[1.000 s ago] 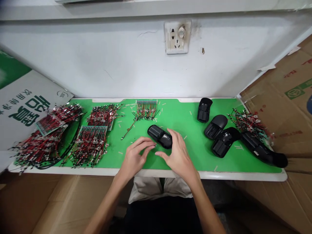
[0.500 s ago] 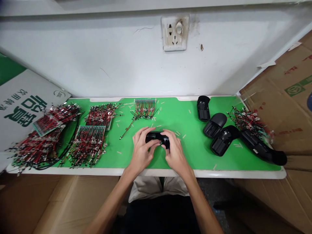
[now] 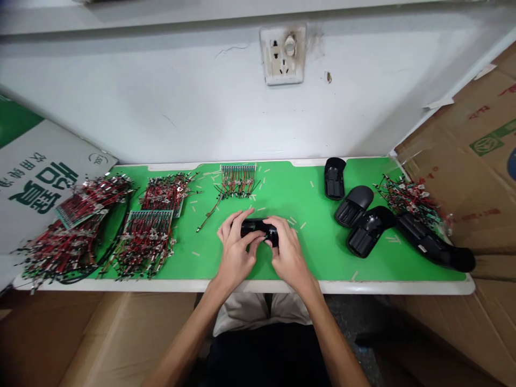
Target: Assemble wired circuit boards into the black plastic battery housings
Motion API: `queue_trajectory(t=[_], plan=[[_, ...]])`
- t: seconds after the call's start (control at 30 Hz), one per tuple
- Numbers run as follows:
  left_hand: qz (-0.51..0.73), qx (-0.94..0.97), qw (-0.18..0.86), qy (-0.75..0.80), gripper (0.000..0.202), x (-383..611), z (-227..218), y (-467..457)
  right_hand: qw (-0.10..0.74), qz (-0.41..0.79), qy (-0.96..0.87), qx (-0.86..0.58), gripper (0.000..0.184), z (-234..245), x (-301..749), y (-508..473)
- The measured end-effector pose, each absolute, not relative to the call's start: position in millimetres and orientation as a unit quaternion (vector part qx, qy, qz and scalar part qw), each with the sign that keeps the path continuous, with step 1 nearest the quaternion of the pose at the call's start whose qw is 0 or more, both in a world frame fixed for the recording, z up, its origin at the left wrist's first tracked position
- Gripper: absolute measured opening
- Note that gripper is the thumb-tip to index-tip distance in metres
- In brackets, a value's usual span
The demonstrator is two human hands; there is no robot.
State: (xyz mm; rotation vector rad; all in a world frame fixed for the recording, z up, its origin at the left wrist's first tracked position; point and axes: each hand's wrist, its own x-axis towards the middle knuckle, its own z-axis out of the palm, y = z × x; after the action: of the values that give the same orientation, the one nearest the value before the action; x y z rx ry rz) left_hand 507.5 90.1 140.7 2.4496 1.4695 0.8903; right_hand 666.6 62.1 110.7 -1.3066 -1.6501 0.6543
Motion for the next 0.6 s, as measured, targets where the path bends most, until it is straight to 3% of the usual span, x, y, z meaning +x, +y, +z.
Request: queue_trajectory(t=[0.47,0.6], plan=[[0.246,0.866,0.093,0.425,0.016,494.2,142.7,108.2,0.449,0.261,-0.674,-0.526,0.038,110.2,667.6,62.2],[0.220,0.875,0.147,0.405,0.048,485.5,152.2,122.6,0.450,0.259,-0.679,-0.519,0.039,109.0,667.7,61.5]])
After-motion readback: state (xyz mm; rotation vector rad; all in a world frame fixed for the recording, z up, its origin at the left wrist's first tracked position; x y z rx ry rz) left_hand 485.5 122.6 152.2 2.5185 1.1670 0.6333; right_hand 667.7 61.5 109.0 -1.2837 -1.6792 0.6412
